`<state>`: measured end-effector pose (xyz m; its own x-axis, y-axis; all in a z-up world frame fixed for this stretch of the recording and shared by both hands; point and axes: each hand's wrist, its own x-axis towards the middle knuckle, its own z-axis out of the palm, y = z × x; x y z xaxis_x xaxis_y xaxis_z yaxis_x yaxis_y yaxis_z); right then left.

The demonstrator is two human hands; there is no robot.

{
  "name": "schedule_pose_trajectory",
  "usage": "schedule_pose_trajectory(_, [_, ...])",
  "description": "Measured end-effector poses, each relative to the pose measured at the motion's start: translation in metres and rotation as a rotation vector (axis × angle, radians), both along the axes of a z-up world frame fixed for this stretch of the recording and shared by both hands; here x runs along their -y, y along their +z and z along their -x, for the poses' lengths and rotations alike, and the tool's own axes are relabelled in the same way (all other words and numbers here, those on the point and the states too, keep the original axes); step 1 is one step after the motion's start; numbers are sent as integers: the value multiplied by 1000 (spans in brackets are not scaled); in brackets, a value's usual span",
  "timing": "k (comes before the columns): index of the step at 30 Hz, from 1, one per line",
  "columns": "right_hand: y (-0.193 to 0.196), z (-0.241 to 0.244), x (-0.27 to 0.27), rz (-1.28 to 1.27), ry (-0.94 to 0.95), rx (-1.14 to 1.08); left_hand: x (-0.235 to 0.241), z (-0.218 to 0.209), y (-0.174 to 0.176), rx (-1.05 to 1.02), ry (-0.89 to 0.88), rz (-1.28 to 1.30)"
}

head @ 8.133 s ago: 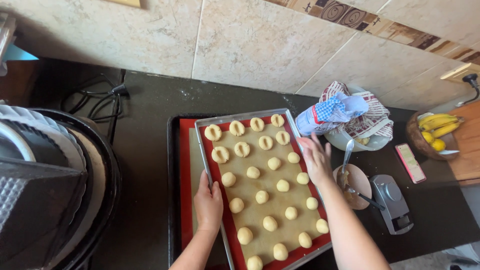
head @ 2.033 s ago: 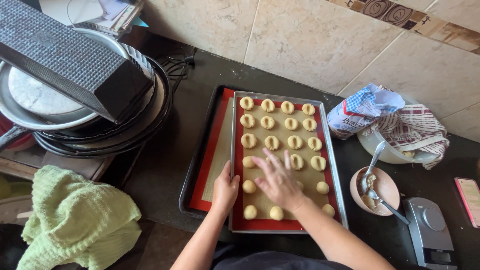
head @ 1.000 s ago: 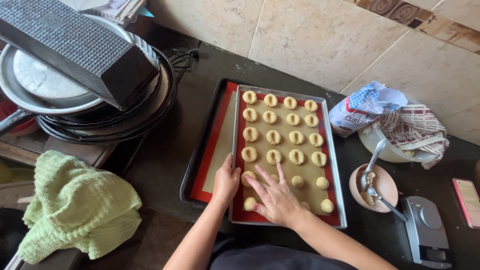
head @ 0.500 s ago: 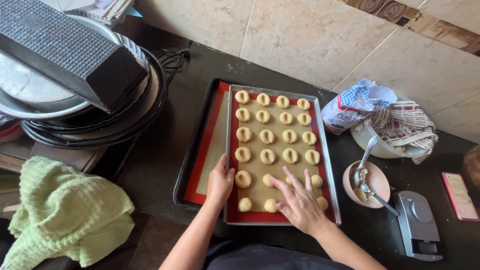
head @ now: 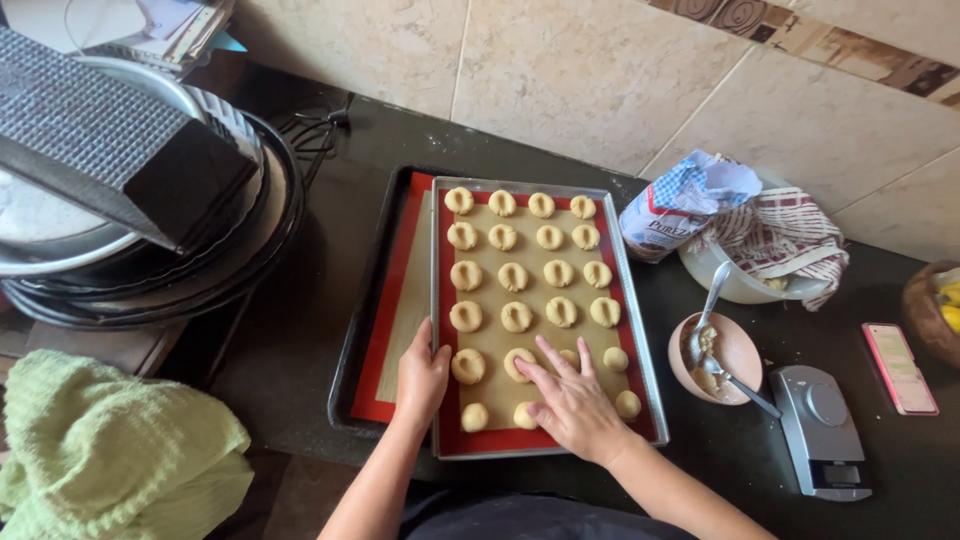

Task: The person presses indentations into rows of cookie dough balls on a baking sheet using their thumbs. They then use a spoon to scoop a white filling from a bowl and place it into each indentation on the cookies.

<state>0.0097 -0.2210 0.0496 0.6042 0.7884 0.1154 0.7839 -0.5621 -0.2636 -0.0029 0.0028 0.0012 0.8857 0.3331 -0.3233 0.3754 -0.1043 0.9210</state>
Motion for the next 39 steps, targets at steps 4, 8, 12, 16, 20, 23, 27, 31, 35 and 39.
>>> schedule_pose_trajectory(4, [11, 2, 16, -145, -131, -32, -1, 2, 9, -32, -13, -8])
schedule_pose_trajectory(8, [12, 7, 40, -20, -218, 87, 1, 0, 8, -8, 3, 15])
schedule_pose_trajectory(12, [1, 7, 46, 45, -218, 128, 1, 1, 15, -15, 4, 22])
schedule_pose_trajectory(16, [-5, 5, 42, 69, -197, 131, 1, -2, 4, -16, 6, 13])
schedule_pose_trajectory(20, [-9, 5, 42, 64, -198, 74, 1, 0, 0, -17, 2, 3])
schedule_pose_trajectory(23, [-8, 1, 46, 1, -234, -25, 1, -2, -12, -7, 9, 3])
schedule_pose_trajectory(27, [6, 1, 64, -98, -369, 57, 1, -3, -18, 20, 8, -22])
schedule_pose_trajectory(31, [2, -1, 93, -19, -423, 135, 2, -2, 0, 44, 13, 9])
schedule_pose_trajectory(35, [-9, -3, 98, 68, -428, 130, 3, -2, -5, -17, 20, 7])
schedule_pose_trajectory(39, [-17, -1, 96, 109, -413, 180, 3, -2, -8, -20, 40, 40])
